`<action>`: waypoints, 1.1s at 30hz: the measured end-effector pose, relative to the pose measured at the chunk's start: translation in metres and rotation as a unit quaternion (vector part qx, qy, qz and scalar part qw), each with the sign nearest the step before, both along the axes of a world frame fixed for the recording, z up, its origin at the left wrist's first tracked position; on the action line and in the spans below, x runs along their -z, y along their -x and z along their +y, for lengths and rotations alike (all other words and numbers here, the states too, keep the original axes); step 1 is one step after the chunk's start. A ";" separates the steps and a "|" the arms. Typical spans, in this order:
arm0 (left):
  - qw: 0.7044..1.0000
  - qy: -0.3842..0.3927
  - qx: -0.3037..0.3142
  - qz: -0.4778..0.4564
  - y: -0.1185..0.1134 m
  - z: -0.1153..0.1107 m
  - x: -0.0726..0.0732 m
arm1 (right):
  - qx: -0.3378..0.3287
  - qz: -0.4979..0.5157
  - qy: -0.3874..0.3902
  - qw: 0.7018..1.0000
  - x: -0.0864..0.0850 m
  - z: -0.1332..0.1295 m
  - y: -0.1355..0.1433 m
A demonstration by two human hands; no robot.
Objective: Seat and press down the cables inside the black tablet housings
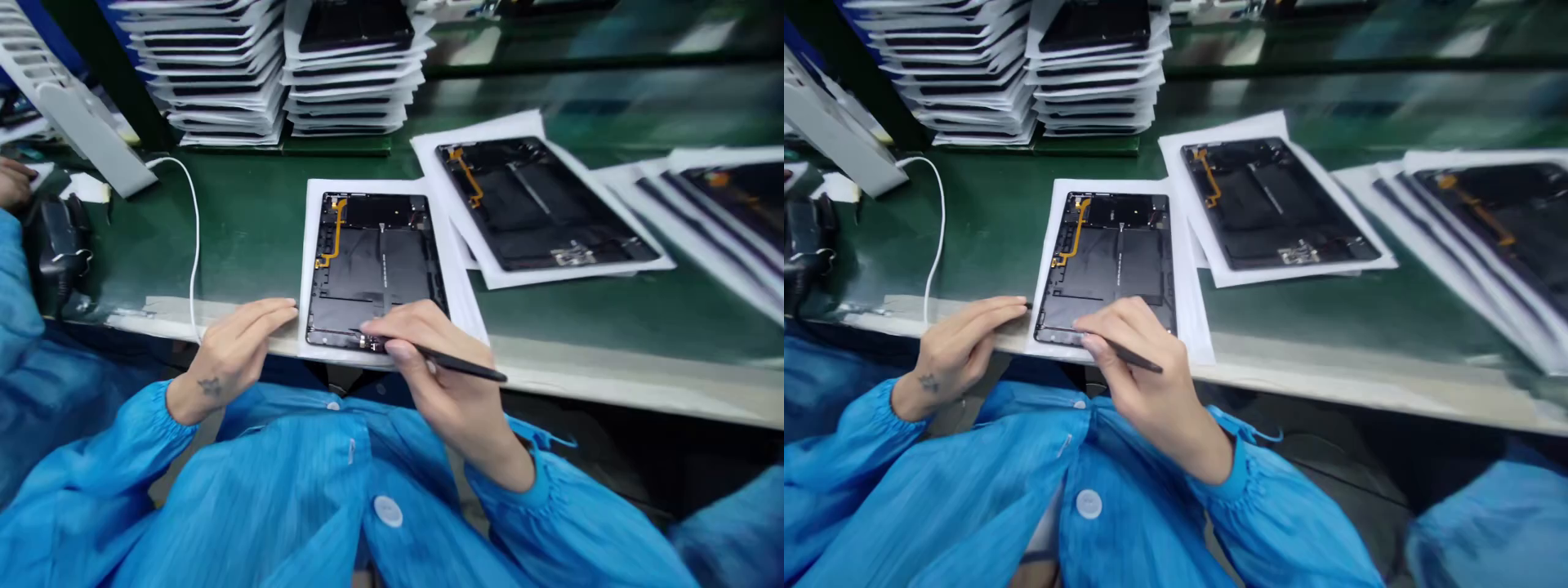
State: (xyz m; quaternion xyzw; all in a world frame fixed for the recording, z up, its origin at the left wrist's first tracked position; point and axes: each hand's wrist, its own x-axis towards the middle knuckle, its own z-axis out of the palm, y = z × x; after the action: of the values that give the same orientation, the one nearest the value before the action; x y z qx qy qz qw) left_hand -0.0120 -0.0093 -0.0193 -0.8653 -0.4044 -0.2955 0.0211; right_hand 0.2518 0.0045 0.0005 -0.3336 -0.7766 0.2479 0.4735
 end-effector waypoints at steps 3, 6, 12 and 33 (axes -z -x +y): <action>1.000 -0.004 -0.003 0.027 0.004 -0.003 -0.002 | -0.011 0.046 0.011 0.999 0.006 0.005 0.007; 0.997 -0.021 0.003 0.069 0.002 -0.007 -0.005 | -0.010 0.077 0.018 0.997 0.011 0.007 0.008; 0.990 -0.029 -0.008 0.135 -0.001 -0.011 -0.012 | -0.007 0.103 -0.003 0.995 0.016 0.004 0.006; 0.995 -0.027 0.006 0.095 -0.005 -0.008 -0.005 | -0.017 -0.046 -0.043 0.998 -0.004 0.017 -0.003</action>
State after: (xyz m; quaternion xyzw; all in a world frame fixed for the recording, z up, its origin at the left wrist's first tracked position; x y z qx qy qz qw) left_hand -0.0071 -0.0171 -0.0147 -0.8910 -0.3873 -0.2225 0.0812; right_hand 0.2547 0.0216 0.0050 -0.3103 -0.8134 0.2065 0.4466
